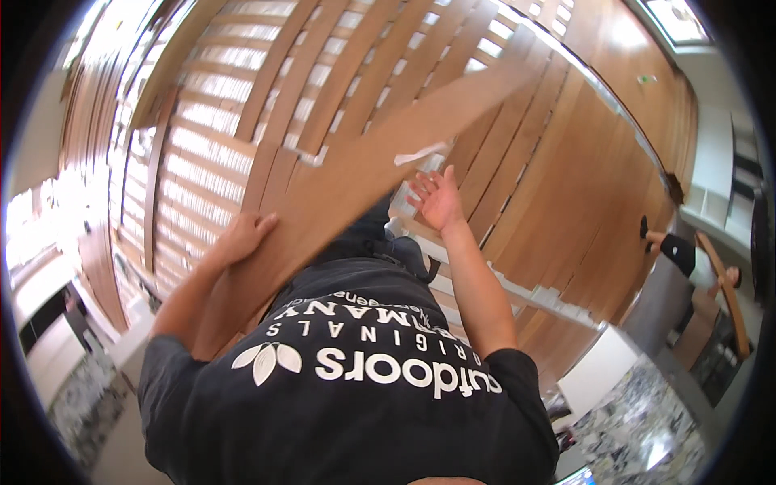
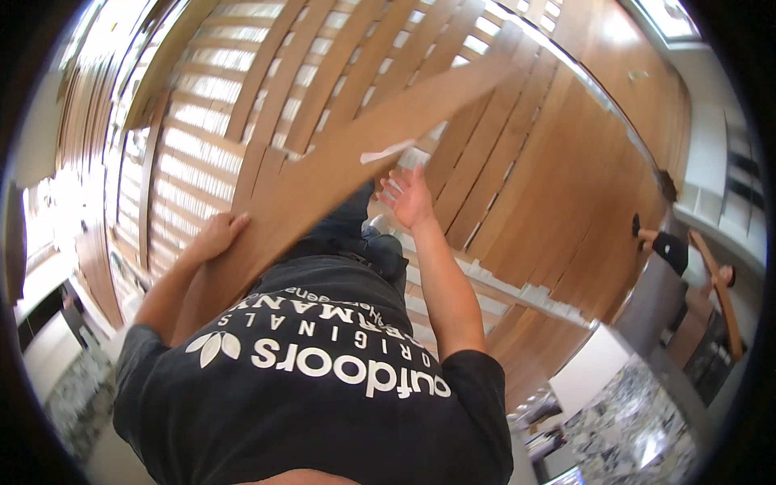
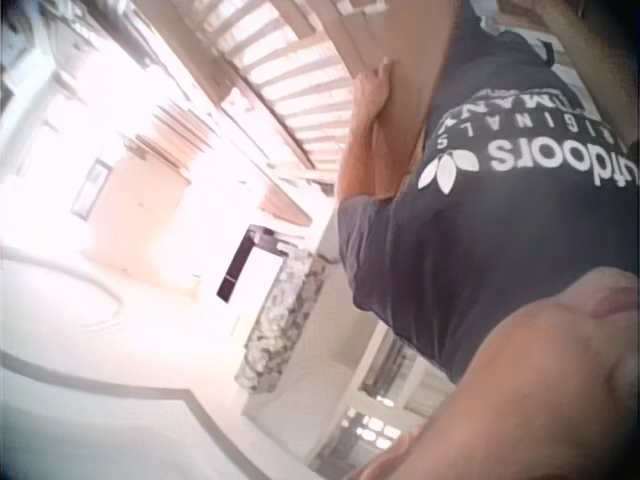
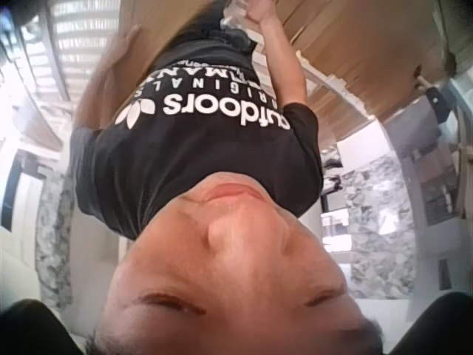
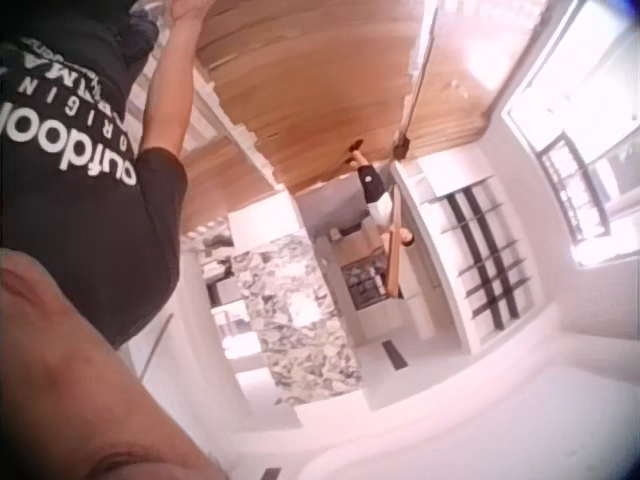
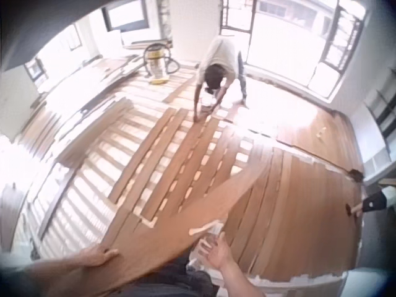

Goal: The person picks up flooring planks from the floor, carries them, and places them onto a white underlay to align them with previously laid planks.

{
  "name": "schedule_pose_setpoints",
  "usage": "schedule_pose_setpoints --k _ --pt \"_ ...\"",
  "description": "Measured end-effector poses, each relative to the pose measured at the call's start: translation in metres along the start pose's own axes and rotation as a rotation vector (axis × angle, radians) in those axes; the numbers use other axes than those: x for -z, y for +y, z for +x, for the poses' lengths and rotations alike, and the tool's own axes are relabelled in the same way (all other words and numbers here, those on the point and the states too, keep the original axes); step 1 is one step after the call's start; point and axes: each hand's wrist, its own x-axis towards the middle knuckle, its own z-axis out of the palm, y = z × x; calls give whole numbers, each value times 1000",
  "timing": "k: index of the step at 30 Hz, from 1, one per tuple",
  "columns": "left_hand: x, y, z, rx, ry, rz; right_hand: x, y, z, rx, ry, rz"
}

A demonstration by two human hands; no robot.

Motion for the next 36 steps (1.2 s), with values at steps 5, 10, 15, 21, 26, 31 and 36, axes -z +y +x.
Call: schedule_pose_setpoints --k 5,10,15,21,26,31,36 --pt "-32 -66 -159 126 176 123 -50 103 -49 -185 -235 -33" --pt "-54 -152 -217 182 147 167 -40 169 -77 -383 -177 -102" --pt "-66 -180 -197 149 127 -182 -87 231 -78 -447 -201 -216" --pt "-42 -192 -137 133 211 -292 -172 341 -88 -627 -348 -417" --pt "-52 -353 -122 229 161 -586 -237 422 -21 -692 -318 -659" --pt "-5 -536 -113 211 266 -696 -269 449 91 -335 -60 -828" --pt "12 -658 -131 316 157 -1003 -186 365 154 -277 143 -1266"
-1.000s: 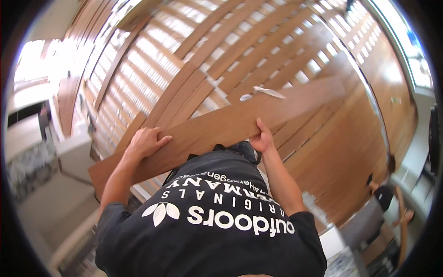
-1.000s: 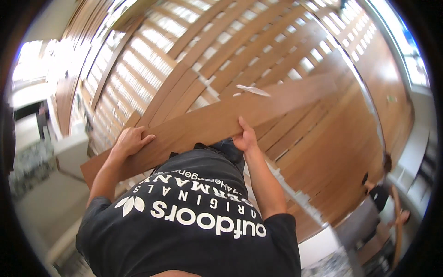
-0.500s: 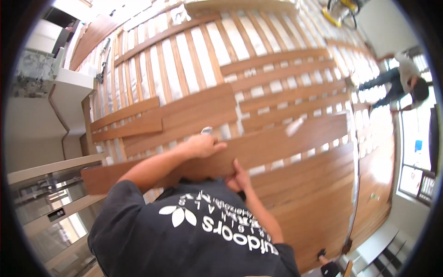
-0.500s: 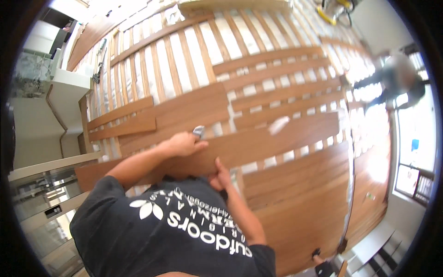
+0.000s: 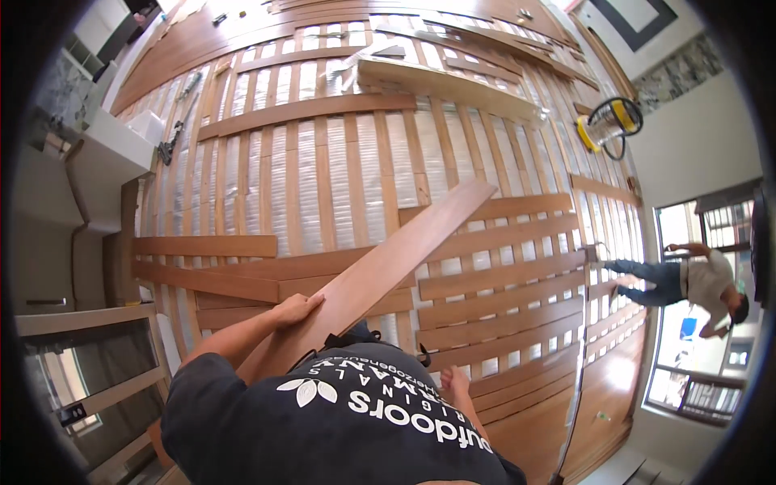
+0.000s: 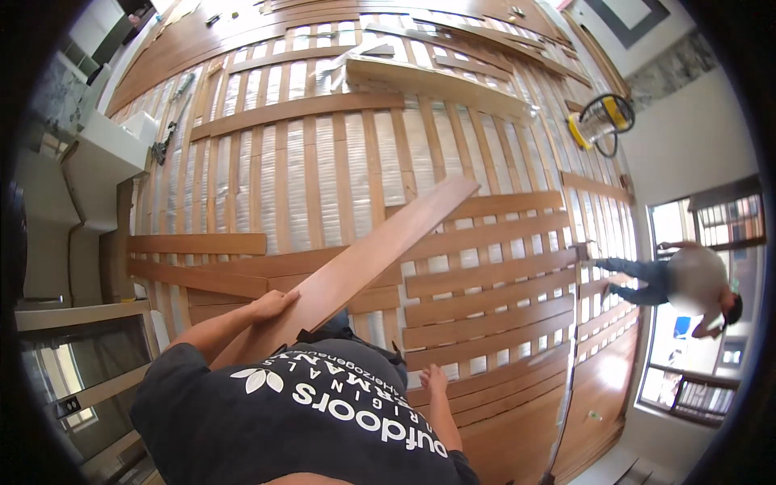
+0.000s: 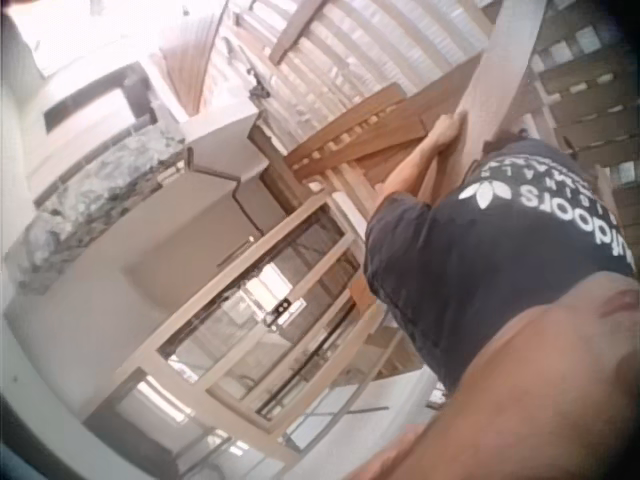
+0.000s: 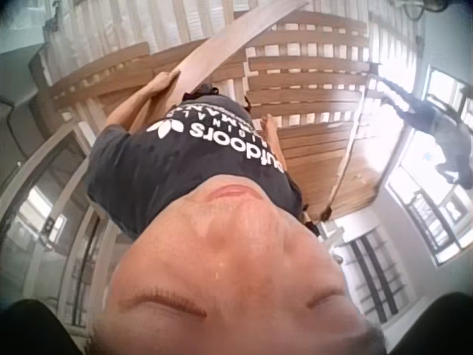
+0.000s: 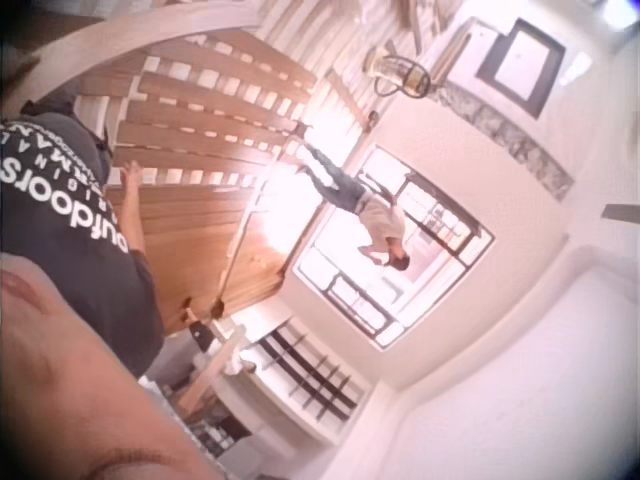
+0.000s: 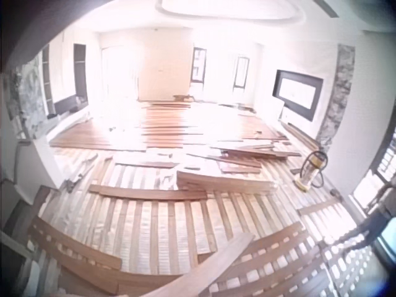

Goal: The person picks up flooring planks from the floor, carries them, and places them onto a white underlay to align them with previously laid planks.

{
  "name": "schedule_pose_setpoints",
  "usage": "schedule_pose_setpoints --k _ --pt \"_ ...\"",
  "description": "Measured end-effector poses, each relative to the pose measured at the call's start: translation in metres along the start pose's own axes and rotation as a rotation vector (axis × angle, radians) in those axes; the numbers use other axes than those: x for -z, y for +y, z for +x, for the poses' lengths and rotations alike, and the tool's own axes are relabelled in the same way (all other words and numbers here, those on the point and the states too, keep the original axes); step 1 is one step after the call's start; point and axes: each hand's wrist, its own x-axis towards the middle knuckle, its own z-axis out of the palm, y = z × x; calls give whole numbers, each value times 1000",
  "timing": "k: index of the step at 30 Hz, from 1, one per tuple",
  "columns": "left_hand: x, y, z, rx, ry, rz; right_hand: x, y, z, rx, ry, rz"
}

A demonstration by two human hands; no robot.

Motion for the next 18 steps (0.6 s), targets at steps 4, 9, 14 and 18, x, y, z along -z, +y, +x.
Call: schedule_pose_setpoints --k 4,9,14,18 --pt "59 -12 -17 90 47 -257 -44 -22 -41 100 128 -627" --pt "69 -8 15 85 303 -579 -20 -61 58 258 2 -1376" --pt "137 8 21 86 537 -469 -193 -245 168 363 -154 -1309" --pt "200 40 30 224 794 -234 -306 -444 270 421 -85 -885"
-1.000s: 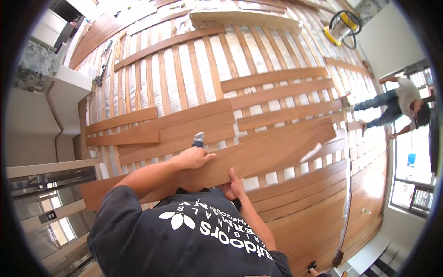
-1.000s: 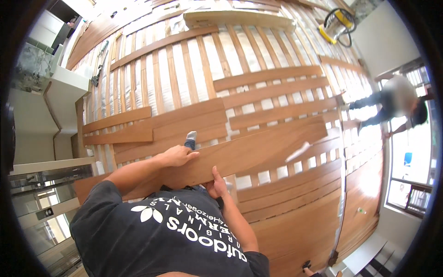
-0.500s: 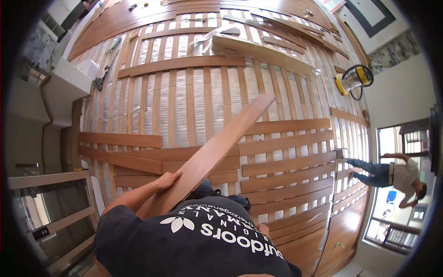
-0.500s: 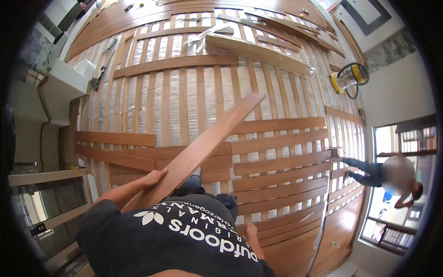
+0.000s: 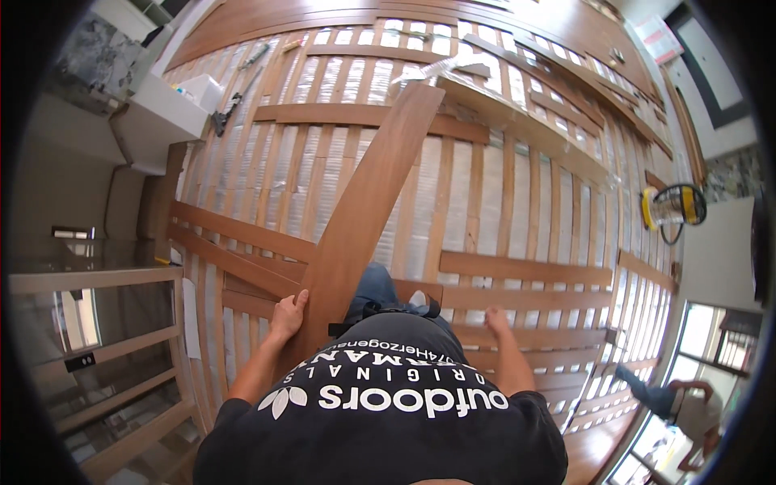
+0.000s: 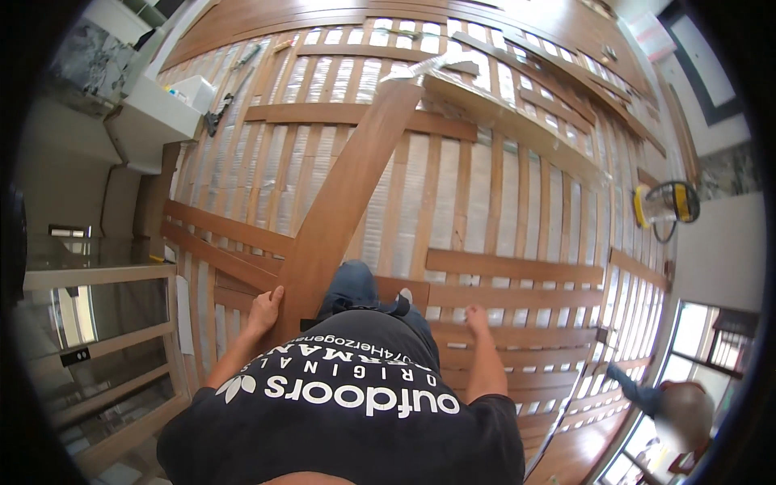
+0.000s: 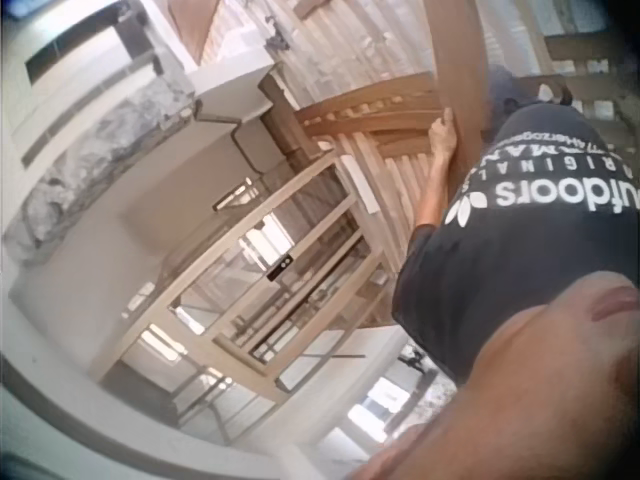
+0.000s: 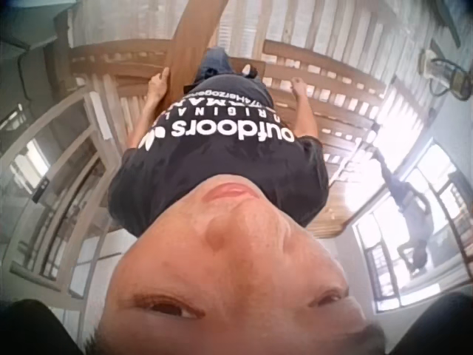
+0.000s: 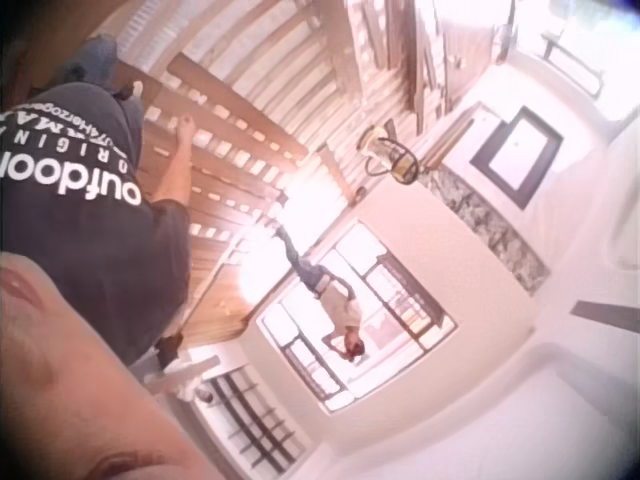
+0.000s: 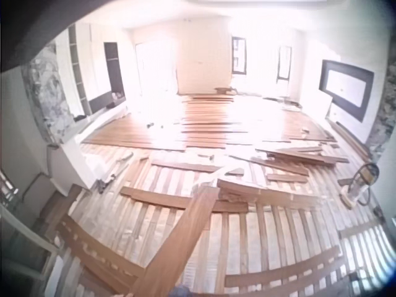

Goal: The person picks up flooring planks from the floor, carries them, and places them onto a white underlay to align them with previously laid planks.

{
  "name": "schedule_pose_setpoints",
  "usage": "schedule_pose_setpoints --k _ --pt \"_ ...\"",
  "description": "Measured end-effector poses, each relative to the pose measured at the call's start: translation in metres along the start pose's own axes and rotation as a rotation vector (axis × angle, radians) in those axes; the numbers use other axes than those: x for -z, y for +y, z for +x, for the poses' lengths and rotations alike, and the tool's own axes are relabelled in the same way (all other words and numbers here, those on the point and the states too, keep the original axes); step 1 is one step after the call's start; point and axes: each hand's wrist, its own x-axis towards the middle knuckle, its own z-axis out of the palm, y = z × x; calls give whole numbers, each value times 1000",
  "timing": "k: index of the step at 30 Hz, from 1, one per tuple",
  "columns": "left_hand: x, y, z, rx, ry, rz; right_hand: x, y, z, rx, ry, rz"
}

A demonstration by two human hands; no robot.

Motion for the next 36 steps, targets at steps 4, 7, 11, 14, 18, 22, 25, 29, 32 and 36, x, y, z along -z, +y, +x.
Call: schedule_pose_setpoints --k 4,7,11,14,18,22,25,29,32,36 --pt "17 23 54 63 115 10 54 -201 141 231 203 -70" --pt "38 42 123 55 190 -30 41 -328 202 206 148 152" --pt "85 71 242 42 215 -76 -13 -398 252 188 142 130" --pt "117 96 334 -7 199 -94 -52 -395 261 72 -26 -171" --pt "166 155 441 41 163 -40 -129 -427 235 -112 -304 -278" --pt "183 213 549 25 139 -51 -137 -458 281 -75 -376 -458" --pt "211 275 616 30 106 -96 -123 -510 362 -278 -309 -302" --pt "254 359 725 -22 56 4 -73 -602 548 -202 -180 -627" --pt "290 411 787 -7 42 -38 -96 -813 639 290 -18 -490" --pt "327 484 893 -61 66 -51 -134 -1096 698 296 -244 202"
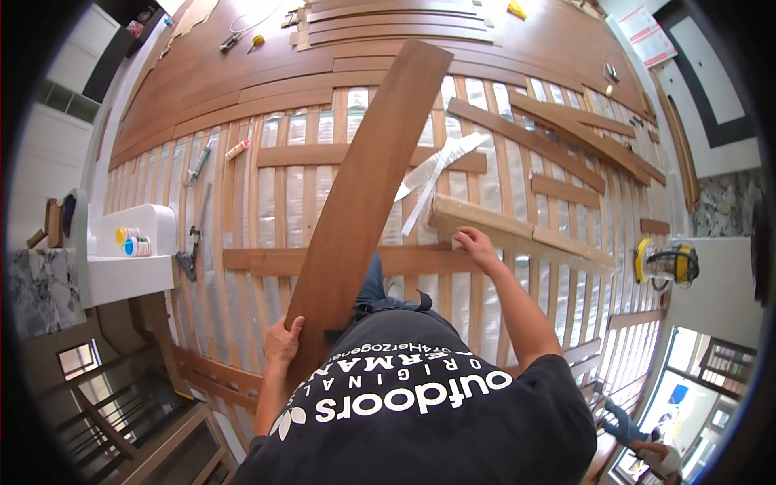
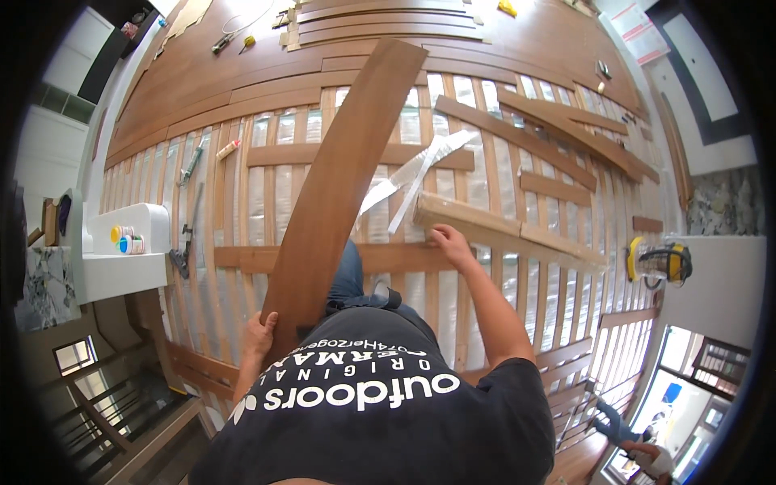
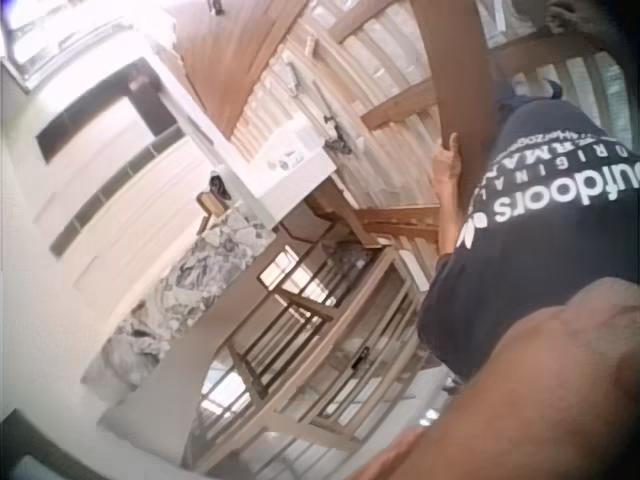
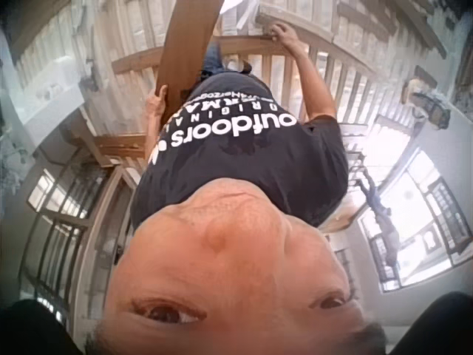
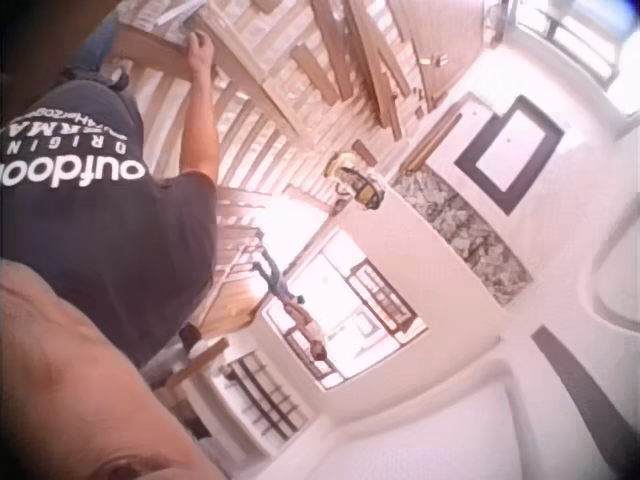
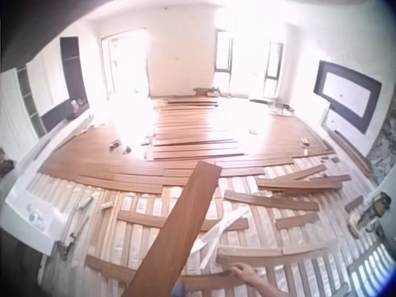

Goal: The person picks up flooring planks from the floor, carries them, and places them onto a white underlay to align them with previously laid planks.

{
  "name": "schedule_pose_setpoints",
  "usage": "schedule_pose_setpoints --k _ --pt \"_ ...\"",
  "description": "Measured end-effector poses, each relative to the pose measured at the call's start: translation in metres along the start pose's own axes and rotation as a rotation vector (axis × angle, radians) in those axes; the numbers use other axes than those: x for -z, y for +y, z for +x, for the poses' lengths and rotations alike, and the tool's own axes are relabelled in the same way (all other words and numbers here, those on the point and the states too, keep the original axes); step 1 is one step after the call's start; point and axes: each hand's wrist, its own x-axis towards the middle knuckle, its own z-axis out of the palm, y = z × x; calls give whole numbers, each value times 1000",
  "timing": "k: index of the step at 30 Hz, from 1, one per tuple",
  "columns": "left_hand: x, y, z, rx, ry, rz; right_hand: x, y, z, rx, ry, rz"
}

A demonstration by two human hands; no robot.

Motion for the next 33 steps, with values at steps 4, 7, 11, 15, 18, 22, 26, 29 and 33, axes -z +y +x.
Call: schedule_pose_setpoints --k 4,7,11,15,18,22,26,29,33 --pt "21 85 140 -147 -1 91 -56 -99 103 -71 -261 381" --pt "46 144 268 -252 -28 179 -99 -133 164 -115 -390 696" --pt "87 283 413 -416 -159 144 -95 -203 248 -72 -433 1094" --pt "92 382 540 -762 -34 322 -51 -314 333 30 -246 1121" --pt "96 489 607 -1027 30 271 -10 -357 386 171 -74 1134" --pt "91 617 690 -1220 77 299 50 -430 445 420 -132 1185" --pt "55 734 772 -1310 68 247 144 -474 545 586 -150 1159" --pt "40 830 840 -1323 105 82 235 -536 660 743 -270 1139" --pt "28 929 918 -1122 53 -12 293 -669 737 684 -182 1105"
